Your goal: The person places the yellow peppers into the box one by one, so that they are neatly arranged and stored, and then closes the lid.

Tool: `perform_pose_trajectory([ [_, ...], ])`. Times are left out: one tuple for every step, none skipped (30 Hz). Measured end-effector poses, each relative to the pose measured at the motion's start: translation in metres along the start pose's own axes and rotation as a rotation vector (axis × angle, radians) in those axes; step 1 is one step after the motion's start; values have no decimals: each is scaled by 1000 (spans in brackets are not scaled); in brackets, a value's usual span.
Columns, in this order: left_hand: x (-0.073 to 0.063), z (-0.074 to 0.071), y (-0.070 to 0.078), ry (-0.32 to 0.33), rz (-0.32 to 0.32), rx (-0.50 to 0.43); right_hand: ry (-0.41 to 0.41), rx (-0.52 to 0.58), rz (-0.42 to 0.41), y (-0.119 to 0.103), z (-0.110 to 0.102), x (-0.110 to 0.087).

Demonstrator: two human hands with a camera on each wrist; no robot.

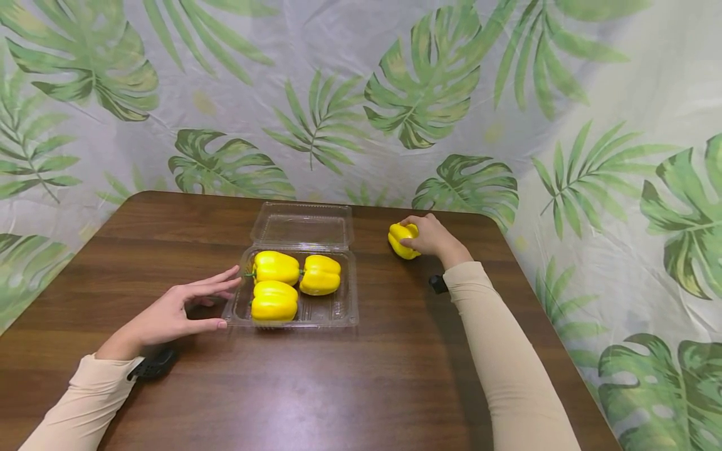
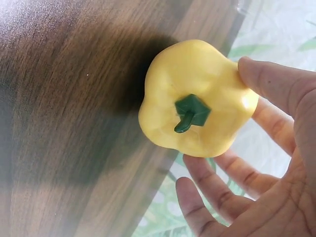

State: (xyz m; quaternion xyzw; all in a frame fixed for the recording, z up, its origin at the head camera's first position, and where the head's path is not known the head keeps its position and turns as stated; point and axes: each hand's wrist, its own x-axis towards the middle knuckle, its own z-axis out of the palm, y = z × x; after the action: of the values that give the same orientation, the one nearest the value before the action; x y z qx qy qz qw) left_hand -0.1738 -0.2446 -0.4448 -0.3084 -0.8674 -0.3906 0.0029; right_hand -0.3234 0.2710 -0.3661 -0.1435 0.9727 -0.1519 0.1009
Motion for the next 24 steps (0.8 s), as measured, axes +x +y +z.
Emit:
perform_pose_trajectory([
  [0,0,0,2,1,1,-1,-2,-1,0,0,-1],
  [0,0,0,4,0,2,-1,-4,-1,-1,0,-2],
  [0,0,0,6,0,3,-3,-5,-2,-1,0,-2],
  [0,0,0,6,-1,5,-5,-5,-2,-1,0,-3],
  [0,0,0,6,-1,6,-8,-6,0,-1,0,-3],
  [0,0,0,6,-2,5,-9,-5,1,0,0,-4],
  [0,0,0,6,-3,3,-12,-4,3,0,-1,-4],
  [0,0,0,5,-3,3,-16,-1,7,1,-1,-4],
  [0,0,0,4,-3,3,-23,0,11,1,-1,-5],
  [0,0,0,4,-3,3,-28,-3,13,0,-2,-5],
  [0,0,0,6,-2,2,-34,-3,17,0,-2,-5],
  [1,-1,0,7,-1,2,-40,-3,18,-1,-3,-6],
  [1,-1,1,9,1,2,-44,-4,16,-2,-3,-7],
  [1,-1,1,11,3,3,-49,-2,14,-2,-3,-8],
  [1,-1,1,13,4,4,-52,-1,10,-3,-3,-8],
  [0,-1,1,14,6,5,-53,0,4,-3,-3,-9],
  [0,-1,1,15,7,6,-54,2,-1,-3,-3,-9],
  [0,-1,1,15,7,7,-57,5,-6,-3,-2,-10],
  [0,-1,1,14,7,6,-60,4,-12,-3,-2,-11],
  [0,0,1,13,7,4,-63,2,-15,-2,-1,-11],
  [0,0,1,12,7,2,-66,5,-16,-2,-1,-11],
  [-1,0,1,11,5,0,-67,4,-18,-2,0,-12],
  [-1,0,1,11,4,-1,-68,2,-18,-2,0,-12],
  [-1,0,1,11,2,-3,-70,4,-18,-2,0,-12],
])
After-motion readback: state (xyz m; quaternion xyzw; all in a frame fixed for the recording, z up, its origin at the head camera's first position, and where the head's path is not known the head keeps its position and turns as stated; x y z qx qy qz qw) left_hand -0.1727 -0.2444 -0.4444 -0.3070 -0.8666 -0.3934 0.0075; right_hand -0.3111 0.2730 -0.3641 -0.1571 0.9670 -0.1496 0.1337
